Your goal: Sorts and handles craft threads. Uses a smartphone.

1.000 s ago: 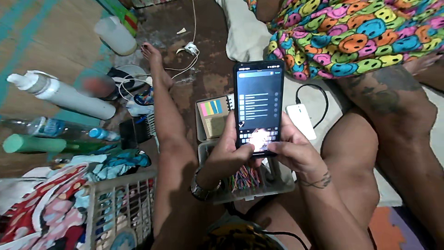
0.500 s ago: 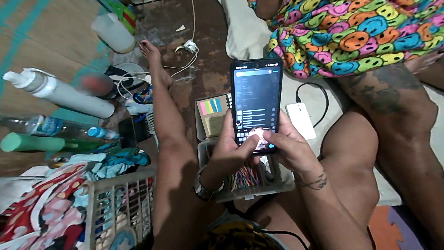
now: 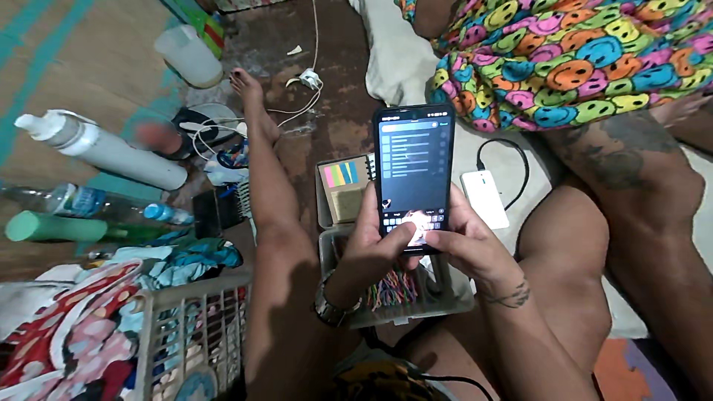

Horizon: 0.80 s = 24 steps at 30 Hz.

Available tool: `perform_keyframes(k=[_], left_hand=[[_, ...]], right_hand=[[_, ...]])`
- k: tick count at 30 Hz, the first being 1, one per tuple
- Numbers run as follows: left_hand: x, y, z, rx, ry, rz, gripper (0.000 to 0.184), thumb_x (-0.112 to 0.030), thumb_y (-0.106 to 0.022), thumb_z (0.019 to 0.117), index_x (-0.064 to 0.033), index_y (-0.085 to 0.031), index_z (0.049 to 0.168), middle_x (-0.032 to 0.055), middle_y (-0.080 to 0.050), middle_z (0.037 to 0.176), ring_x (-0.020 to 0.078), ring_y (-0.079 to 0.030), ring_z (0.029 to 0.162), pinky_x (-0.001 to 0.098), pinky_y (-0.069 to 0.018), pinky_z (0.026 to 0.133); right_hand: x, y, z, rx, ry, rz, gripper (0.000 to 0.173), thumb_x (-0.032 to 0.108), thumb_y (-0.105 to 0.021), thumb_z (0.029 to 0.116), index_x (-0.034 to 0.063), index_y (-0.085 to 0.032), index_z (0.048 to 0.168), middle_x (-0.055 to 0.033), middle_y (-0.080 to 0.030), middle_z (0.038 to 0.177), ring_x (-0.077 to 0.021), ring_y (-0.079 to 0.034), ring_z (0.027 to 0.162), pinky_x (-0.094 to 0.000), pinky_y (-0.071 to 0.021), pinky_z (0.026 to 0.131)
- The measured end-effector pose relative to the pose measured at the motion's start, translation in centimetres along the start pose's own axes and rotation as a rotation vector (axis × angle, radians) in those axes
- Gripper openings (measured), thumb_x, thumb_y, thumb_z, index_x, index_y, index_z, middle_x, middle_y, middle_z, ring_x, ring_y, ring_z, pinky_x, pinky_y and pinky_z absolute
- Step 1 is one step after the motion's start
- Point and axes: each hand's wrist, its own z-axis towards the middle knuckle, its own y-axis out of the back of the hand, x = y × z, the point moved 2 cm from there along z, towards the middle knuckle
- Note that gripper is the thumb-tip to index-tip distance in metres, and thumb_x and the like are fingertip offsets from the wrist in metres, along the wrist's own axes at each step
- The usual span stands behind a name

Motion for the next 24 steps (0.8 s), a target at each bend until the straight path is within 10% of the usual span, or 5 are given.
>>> perform_keyframes(k=[24], left_hand=[[0.52, 0.75, 0.09, 0.001, 0.006, -0.019, 0.051, 0.0, -0.048, 0.0952, -0.0166, -0.033, 0.141, -0.0023, -0.069, 0.104, 0.0048, -0.069, 0.075, 0.0201, -0.0588, 0.061]], right_hand=[[-0.52, 0.2, 0.22, 0.028, -0.032, 0.035, 0.058, 0.007, -0.058, 0.0949, 0.0222, -0.034, 0.145, -0.0018, -0.068, 0.122, -0.0167, -0.073, 0.097, -0.0319, -0.0645, 0.075]])
